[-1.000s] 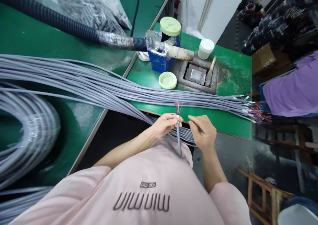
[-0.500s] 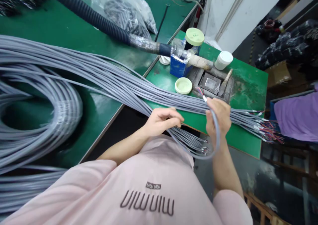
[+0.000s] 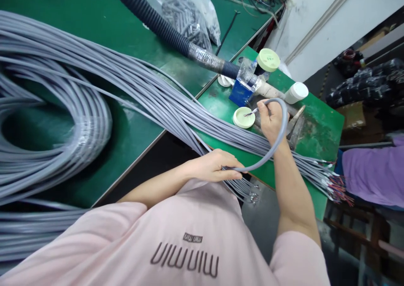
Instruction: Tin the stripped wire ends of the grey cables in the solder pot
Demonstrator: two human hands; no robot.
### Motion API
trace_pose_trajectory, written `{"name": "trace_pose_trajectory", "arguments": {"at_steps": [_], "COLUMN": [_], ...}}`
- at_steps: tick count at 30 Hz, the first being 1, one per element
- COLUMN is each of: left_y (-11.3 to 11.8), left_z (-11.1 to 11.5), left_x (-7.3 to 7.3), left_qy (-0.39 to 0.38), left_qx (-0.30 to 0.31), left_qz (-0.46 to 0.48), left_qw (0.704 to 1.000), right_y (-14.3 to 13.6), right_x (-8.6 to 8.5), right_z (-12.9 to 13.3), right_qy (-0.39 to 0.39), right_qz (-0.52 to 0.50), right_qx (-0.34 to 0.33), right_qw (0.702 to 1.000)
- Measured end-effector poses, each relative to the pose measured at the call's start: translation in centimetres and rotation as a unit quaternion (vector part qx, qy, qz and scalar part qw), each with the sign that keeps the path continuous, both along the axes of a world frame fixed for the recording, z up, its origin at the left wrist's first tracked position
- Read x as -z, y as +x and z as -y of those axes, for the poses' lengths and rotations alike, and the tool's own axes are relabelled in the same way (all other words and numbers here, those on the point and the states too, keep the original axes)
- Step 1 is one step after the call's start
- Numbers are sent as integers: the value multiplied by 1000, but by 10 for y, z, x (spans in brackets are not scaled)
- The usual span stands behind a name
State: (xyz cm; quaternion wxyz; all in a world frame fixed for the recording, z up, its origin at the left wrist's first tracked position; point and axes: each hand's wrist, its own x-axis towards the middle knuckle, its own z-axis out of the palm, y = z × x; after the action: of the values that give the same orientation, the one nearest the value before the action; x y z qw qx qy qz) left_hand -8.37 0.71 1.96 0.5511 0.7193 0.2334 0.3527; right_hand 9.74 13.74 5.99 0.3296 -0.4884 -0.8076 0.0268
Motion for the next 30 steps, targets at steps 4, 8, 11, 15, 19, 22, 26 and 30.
{"name": "trace_pose_trajectory", "arguments": {"at_steps": [4,8,11,15,19,22,26,30], "left_y": [-3,-4,-4,-4,-6,-8,-8,-3], "left_z": [0,-2,-2,-3,-2,-2,-2,-3], "left_x": [-1,-1,0,0,0,-2,-3,0], "left_qy": [-53,-59,-45,-42,-11,28,57,86], "left_qx": [-6,-2,3,-1,1,9,-14,-57], "left_qz": [44,50,45,45,27,8,-13,-46], "left_qw": [998,997,998,998,1000,1000,998,994], "right_y": [-4,-5,-5,-7,-5,8,46,90], "right_x": [10,17,21,27,21,6,-11,-3], "right_z": [-6,-9,-11,-14,-12,-8,-7,-14], "right_qy": [-11,-16,-17,-12,-5,12,51,67], "right_qz": [6,-3,-1,19,23,32,47,71], "right_qx": [-14,-38,-41,-28,-26,6,52,123], "right_qw": [1000,999,999,999,999,999,996,988]}}
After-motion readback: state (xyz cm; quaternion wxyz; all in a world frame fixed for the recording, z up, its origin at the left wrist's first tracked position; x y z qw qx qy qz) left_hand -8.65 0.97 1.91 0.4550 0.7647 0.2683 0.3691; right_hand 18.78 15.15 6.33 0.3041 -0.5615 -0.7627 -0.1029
